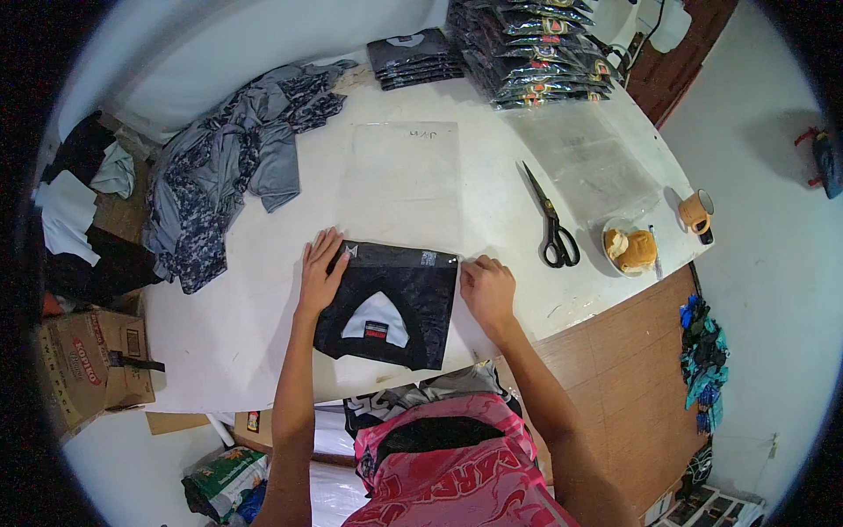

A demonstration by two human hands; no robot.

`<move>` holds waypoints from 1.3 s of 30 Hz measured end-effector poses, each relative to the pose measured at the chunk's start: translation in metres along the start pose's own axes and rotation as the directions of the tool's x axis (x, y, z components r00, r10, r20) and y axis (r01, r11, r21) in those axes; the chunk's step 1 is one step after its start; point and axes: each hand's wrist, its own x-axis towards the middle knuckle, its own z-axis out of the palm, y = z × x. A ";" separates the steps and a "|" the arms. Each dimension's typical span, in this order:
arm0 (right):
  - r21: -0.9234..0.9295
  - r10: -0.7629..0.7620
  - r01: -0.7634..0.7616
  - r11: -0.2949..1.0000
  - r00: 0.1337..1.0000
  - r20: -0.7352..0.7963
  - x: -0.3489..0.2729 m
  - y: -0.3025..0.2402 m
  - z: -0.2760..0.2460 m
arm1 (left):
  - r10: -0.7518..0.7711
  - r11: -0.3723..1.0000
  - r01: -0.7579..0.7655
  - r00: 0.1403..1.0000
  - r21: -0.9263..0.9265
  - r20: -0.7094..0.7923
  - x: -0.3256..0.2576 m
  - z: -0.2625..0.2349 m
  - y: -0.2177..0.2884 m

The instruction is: Folding a shirt and placing it into a clear plastic bag.

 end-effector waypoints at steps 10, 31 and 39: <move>-0.124 -0.039 0.074 0.990 0.963 0.265 -0.006 -0.021 -0.019 | -0.012 1.000 0.012 1.000 -0.019 0.003 0.000 -0.001 -0.003; -0.148 0.049 -0.025 0.989 0.986 0.157 -0.006 -0.008 -0.011 | -0.009 0.998 0.002 0.994 -0.059 -0.108 0.002 0.011 -0.009; -0.084 0.014 0.003 0.996 0.980 0.198 -0.026 -0.018 -0.020 | 0.004 0.996 -0.014 0.993 -0.086 -0.118 0.007 0.010 -0.014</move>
